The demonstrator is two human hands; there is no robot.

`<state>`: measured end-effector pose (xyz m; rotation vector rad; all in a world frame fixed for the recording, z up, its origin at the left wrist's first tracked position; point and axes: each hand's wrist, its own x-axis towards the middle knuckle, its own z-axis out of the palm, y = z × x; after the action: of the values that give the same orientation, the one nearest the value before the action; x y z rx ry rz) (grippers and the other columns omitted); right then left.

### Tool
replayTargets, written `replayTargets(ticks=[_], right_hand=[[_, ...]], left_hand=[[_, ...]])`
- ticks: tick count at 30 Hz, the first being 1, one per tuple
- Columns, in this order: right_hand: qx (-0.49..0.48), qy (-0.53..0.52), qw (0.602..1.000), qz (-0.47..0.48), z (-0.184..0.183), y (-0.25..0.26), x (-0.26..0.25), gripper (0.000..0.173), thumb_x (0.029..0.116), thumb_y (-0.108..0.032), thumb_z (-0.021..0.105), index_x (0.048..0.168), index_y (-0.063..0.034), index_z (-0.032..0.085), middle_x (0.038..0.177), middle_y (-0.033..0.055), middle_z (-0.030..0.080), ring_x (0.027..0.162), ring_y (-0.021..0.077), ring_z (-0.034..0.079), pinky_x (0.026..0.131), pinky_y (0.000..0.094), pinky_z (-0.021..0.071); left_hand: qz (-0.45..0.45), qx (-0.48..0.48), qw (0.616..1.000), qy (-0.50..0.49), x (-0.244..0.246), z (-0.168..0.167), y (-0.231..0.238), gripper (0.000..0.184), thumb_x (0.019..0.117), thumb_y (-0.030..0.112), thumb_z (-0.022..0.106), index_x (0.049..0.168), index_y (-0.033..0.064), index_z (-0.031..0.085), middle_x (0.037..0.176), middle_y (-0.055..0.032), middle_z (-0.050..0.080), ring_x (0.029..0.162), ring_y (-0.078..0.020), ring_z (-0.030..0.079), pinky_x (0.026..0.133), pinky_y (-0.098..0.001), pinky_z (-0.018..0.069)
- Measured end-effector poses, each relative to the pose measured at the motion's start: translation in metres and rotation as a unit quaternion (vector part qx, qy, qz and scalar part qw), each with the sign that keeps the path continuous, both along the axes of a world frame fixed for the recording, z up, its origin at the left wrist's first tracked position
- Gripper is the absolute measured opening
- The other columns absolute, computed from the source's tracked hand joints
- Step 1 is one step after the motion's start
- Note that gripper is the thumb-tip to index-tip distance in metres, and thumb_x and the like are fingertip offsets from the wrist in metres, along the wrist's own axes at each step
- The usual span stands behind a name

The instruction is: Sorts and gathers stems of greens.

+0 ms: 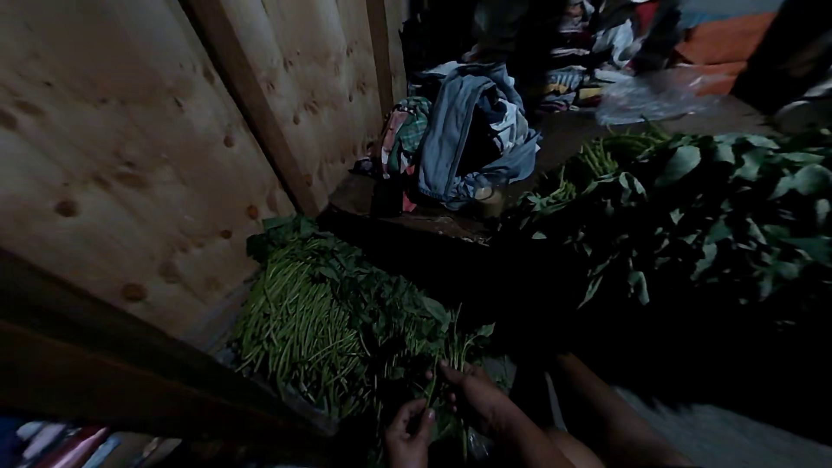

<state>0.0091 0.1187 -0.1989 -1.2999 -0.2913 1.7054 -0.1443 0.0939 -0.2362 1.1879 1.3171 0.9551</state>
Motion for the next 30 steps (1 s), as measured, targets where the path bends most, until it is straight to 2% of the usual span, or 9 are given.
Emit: replayTargets(ticks=[4, 9, 12, 14, 18, 20, 24, 27, 30], right_hand=[[0.004, 0.017, 1.000, -0.015, 0.001, 0.000, 0.000, 0.022, 0.1113, -0.024, 0.045, 0.117, -0.0058, 0.056, 0.092, 0.0052, 0.068, 0.053, 0.0057, 0.050, 0.049, 0.0197, 0.0443], [0.035, -0.031, 0.999, 0.009, 0.001, -0.003, 0.001, 0.016, 0.1041, -0.011, 0.059, 0.119, -0.0061, 0.058, 0.083, 0.0009, 0.059, 0.055, 0.0057, 0.049, 0.052, 0.0209, 0.0459], [0.057, -0.087, 0.994, 0.036, -0.003, -0.003, 0.001, 0.020, 0.0986, -0.008, 0.067, 0.118, -0.0042, 0.060, 0.084, 0.0009, 0.060, 0.062, 0.0076, 0.055, 0.058, 0.0244, 0.0497], [0.071, -0.112, 0.990, 0.052, -0.005, -0.003, 0.002, 0.020, 0.0974, -0.008, 0.068, 0.116, -0.0038, 0.061, 0.088, 0.0022, 0.063, 0.069, 0.0092, 0.060, 0.063, 0.0265, 0.0531], [0.076, -0.124, 0.987, 0.070, -0.007, -0.004, 0.002, 0.018, 0.0966, -0.006, 0.069, 0.114, -0.0045, 0.063, 0.087, 0.0014, 0.064, 0.069, 0.0081, 0.061, 0.064, 0.0250, 0.0535], [0.074, -0.117, 0.987, 0.076, -0.006, -0.004, 0.001, 0.018, 0.0974, -0.007, 0.068, 0.114, -0.0049, 0.063, 0.089, 0.0014, 0.064, 0.071, 0.0080, 0.060, 0.064, 0.0248, 0.0526], [0.071, -0.105, 0.989, 0.073, -0.009, -0.002, 0.002, 0.019, 0.0980, -0.006, 0.067, 0.116, -0.0048, 0.061, 0.089, 0.0021, 0.064, 0.068, 0.0077, 0.059, 0.061, 0.0239, 0.0512], [0.067, -0.116, 0.987, 0.085, -0.009, -0.002, 0.003, 0.018, 0.1002, -0.010, 0.065, 0.117, -0.0058, 0.062, 0.088, 0.0010, 0.063, 0.065, 0.0064, 0.056, 0.059, 0.0225, 0.0490], [0.067, -0.117, 0.986, 0.095, -0.008, -0.002, 0.002, 0.018, 0.1015, -0.009, 0.063, 0.118, -0.0056, 0.061, 0.092, 0.0012, 0.065, 0.064, 0.0055, 0.056, 0.058, 0.0216, 0.0483]], left_hand=[[-0.012, -0.044, 0.998, -0.035, 0.000, 0.003, 0.000, 0.019, 0.0939, -0.002, 0.065, 0.111, -0.0099, 0.066, 0.089, -0.0090, 0.068, 0.071, -0.0069, 0.064, 0.069, -0.0236, 0.0564], [-0.033, -0.048, 0.998, -0.033, 0.000, 0.001, 0.000, 0.018, 0.0939, -0.003, 0.065, 0.111, -0.0098, 0.066, 0.088, -0.0082, 0.068, 0.071, -0.0064, 0.064, 0.070, -0.0234, 0.0562], [-0.043, -0.021, 0.999, -0.006, -0.001, -0.003, 0.004, 0.023, 0.0927, 0.000, 0.068, 0.113, -0.0116, 0.066, 0.099, -0.0145, 0.069, 0.083, -0.0111, 0.065, 0.080, -0.0285, 0.0559], [-0.031, 0.017, 0.999, -0.008, -0.001, -0.004, 0.011, 0.025, 0.0930, 0.003, 0.068, 0.114, -0.0099, 0.066, 0.103, -0.0137, 0.068, 0.091, -0.0109, 0.065, 0.085, -0.0280, 0.0552], [-0.037, 0.026, 0.997, -0.056, -0.002, 0.007, 0.038, 0.022, 0.1010, 0.010, 0.057, 0.113, -0.0053, 0.068, 0.099, -0.0076, 0.069, 0.085, -0.0095, 0.066, 0.079, -0.0270, 0.0565], [-0.053, -0.034, 0.991, -0.122, -0.003, 0.017, 0.050, 0.025, 0.1041, 0.013, 0.051, 0.114, -0.0054, 0.064, 0.105, -0.0104, 0.068, 0.088, -0.0145, 0.067, 0.079, -0.0310, 0.0577], [0.009, -0.155, 0.954, -0.257, -0.003, 0.037, 0.063, 0.030, 0.1119, 0.019, 0.036, 0.119, -0.0020, 0.056, 0.101, -0.0117, 0.071, 0.084, -0.0190, 0.071, 0.075, -0.0339, 0.0599], [0.041, -0.136, 0.952, -0.271, -0.005, 0.042, 0.067, 0.028, 0.1116, 0.015, 0.035, 0.121, -0.0021, 0.056, 0.094, -0.0115, 0.071, 0.077, -0.0190, 0.070, 0.071, -0.0329, 0.0599], [0.040, -0.116, 0.961, -0.248, -0.008, 0.049, 0.066, 0.030, 0.1108, 0.010, 0.036, 0.128, -0.0044, 0.057, 0.099, -0.0132, 0.070, 0.076, -0.0188, 0.070, 0.069, -0.0314, 0.0599]])
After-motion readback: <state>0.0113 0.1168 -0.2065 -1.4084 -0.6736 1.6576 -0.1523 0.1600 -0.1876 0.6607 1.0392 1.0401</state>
